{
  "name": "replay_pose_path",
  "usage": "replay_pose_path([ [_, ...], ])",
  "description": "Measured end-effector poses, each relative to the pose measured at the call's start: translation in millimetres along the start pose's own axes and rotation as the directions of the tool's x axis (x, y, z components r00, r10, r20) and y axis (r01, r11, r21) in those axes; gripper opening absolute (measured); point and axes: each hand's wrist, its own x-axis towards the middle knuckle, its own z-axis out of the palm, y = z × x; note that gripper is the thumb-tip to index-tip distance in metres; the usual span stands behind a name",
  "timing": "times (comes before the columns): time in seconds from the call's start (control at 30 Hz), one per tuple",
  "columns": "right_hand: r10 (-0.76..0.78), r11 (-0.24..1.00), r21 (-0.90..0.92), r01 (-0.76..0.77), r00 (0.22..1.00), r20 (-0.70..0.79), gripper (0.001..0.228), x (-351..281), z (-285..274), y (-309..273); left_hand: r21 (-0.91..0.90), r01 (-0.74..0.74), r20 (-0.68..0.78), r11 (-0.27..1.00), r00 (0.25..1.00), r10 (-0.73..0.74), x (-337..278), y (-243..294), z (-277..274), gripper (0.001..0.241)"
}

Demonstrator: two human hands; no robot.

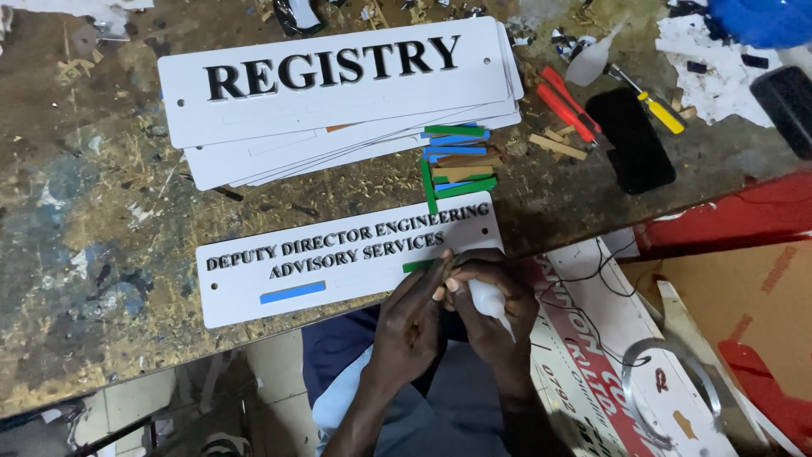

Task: Applying colored vinyl or plastic strips to white sign boards using liquid adhesive.

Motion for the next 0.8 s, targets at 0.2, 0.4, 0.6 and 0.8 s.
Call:
replay_pose_path([
  [0.2, 0.214, 0.976, 0.065, -0.209, 0.974, -0.072, 0.014, -8, 7, 0, -0.209, 0.133, -0.036, 0.969, 0.989, -0.143, 1, 5, 2, 0.047],
  [0.4, -0.022, 0.993, -0.119, 0.013, 0.997, -0.072, 0.012, -12, 5, 19, -0.046, 0.036, -0.011, 0.998, 0.999, -0.037, -2, 2, -7, 0.048],
  [0.6, -0.212, 0.968, -0.138, 0.208, 0.977, -0.011, 0.006, 1, 5, 21, -0.207, 0.178, -0.071, 0.962, 0.978, -0.197, 0, 6, 2, 0.050],
  [0.8, -0.322, 0.945, 0.033, 0.324, 0.945, -0.058, 0.007, 13, -6, 41, -0.433, 0.188, -0.121, 0.882, 0.957, -0.264, 16, -7, 1, 0.050],
])
